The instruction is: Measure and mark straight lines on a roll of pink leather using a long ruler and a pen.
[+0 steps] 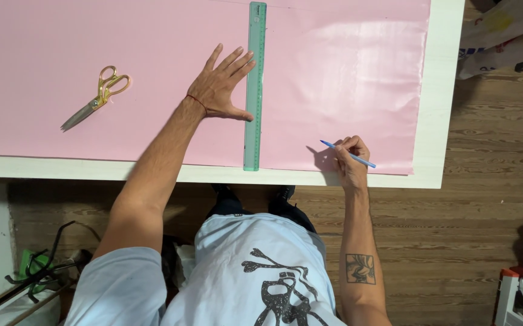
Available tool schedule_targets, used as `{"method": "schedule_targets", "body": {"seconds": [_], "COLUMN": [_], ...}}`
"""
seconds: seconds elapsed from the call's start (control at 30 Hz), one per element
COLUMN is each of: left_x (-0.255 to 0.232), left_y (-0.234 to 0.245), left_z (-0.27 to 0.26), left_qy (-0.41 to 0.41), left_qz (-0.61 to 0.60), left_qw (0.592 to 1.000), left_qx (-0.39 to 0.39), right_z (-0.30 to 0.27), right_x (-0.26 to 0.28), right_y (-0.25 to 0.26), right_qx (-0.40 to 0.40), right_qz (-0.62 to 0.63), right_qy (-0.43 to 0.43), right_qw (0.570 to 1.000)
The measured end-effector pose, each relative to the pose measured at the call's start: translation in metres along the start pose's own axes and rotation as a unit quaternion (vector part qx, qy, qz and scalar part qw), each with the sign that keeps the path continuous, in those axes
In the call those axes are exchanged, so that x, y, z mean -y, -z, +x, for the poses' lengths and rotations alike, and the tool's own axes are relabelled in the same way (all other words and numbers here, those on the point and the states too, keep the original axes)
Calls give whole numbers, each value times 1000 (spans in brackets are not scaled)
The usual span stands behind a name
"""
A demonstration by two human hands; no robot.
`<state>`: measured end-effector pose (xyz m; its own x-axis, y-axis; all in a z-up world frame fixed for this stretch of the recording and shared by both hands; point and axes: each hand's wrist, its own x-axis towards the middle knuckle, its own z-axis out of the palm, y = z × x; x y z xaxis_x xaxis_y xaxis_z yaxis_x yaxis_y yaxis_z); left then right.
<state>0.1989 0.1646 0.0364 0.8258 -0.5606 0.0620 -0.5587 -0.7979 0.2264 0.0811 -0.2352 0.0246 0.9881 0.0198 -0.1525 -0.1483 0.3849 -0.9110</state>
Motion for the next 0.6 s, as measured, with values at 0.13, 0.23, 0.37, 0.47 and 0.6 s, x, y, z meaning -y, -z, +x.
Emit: {"method": "schedule_targets", "body": {"seconds": [0.13,0.23,0.37,0.47,0.6], "left_x": [-2,-3,0,1,0], "left_y": [5,4,1,-2,0], "left_z": [-1,0,0,0,0], "left_qy": [0,2,-5,-5,-1], "left_qz": [-4,-16,-9,-2,-2], "left_qw": [1000,1000,1000,1000,1000], "left_qx": [2,2,3,-3,3], "right_z": [-1,1,0,1,5], "right_x": [0,1,0,-3,-7], "right_y": [1,0,2,6,7], "right_qx": [-28,-5,-9,9,-13], "right_qz": [-34,-8,-12,11,-18], "right_qy": [-11,0,-4,-1,-8], "right_qw": [999,1000,1000,1000,1000]}}
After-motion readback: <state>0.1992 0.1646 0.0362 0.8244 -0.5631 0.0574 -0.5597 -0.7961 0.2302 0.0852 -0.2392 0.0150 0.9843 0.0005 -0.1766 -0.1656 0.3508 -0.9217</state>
